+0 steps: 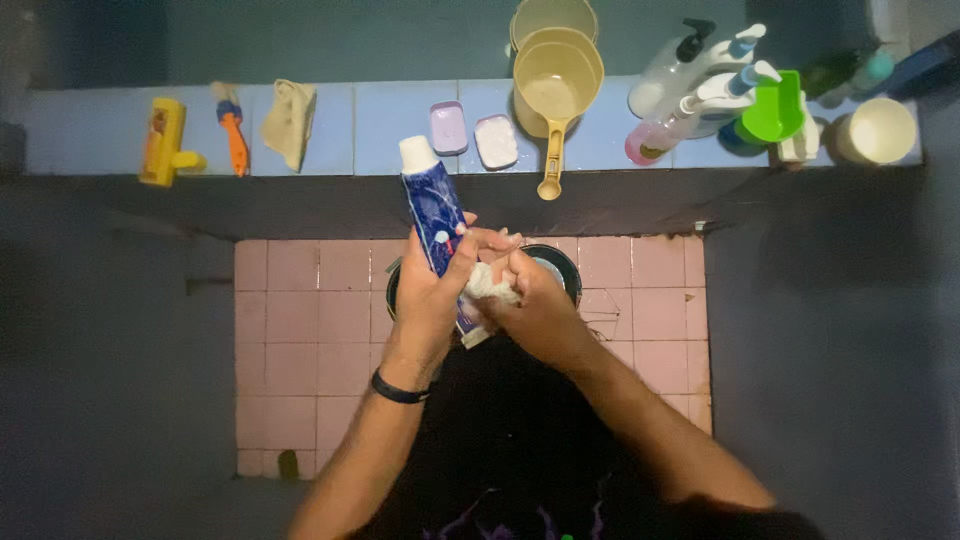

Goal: The person wipes toiletry items on a bathroom ledge with a cloth, cleaning a pink pump soap bottle, then a toothpaste tube, and finally a slotted soap dish, dipping the cloth in a water bucket between items and placing each cleaned item back on the ledge.

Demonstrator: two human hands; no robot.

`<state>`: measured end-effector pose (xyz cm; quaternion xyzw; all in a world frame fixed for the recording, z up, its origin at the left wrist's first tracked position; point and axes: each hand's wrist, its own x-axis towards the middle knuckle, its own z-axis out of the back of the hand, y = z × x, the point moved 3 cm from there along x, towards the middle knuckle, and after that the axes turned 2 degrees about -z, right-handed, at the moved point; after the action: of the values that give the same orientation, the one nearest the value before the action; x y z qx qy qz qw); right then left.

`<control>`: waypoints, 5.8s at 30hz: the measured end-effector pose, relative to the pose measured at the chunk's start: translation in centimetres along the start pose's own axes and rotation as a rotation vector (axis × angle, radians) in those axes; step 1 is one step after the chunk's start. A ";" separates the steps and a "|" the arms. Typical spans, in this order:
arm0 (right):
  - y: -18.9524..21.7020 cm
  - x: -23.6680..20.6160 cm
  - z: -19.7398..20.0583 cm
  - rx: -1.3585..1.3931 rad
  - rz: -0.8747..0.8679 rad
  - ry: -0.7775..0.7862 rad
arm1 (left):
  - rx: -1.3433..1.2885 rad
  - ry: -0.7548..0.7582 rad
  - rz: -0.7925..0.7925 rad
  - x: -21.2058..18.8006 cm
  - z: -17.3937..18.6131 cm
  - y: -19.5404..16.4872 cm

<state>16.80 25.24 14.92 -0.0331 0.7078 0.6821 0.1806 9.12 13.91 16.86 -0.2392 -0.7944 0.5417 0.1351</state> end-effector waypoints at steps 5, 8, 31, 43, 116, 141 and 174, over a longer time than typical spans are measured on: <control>1.3 -1.0 0.0 -0.383 0.340 -0.301 | -0.155 -0.036 0.045 0.1 -0.3 -0.3; 2.5 -2.4 -1.0 -0.487 0.803 -0.166 | -0.371 -0.058 0.010 0.1 -0.3 -0.8; -1.3 -2.1 -2.6 0.638 0.140 0.145 | -0.747 -0.120 -0.048 0.1 0.4 -0.8; 2.1 -3.5 -1.0 -0.477 0.894 -0.150 | -0.752 -0.054 0.023 -0.3 -1.0 -1.0; 3.0 -1.8 3.1 0.071 0.779 -0.142 | -0.180 0.301 0.236 -3.0 -3.4 -1.9; 3.8 -2.3 1.7 0.704 0.339 -0.126 | 0.358 0.174 -0.112 -2.7 -4.4 -3.5; -3.3 -0.6 1.1 0.044 -0.099 0.194 | 0.224 -0.066 0.004 -0.6 -1.6 -1.8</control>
<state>18.57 25.96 11.99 -0.1299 0.7342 0.6504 0.1456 9.98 14.40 19.13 -0.2062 -0.7323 0.6351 0.1336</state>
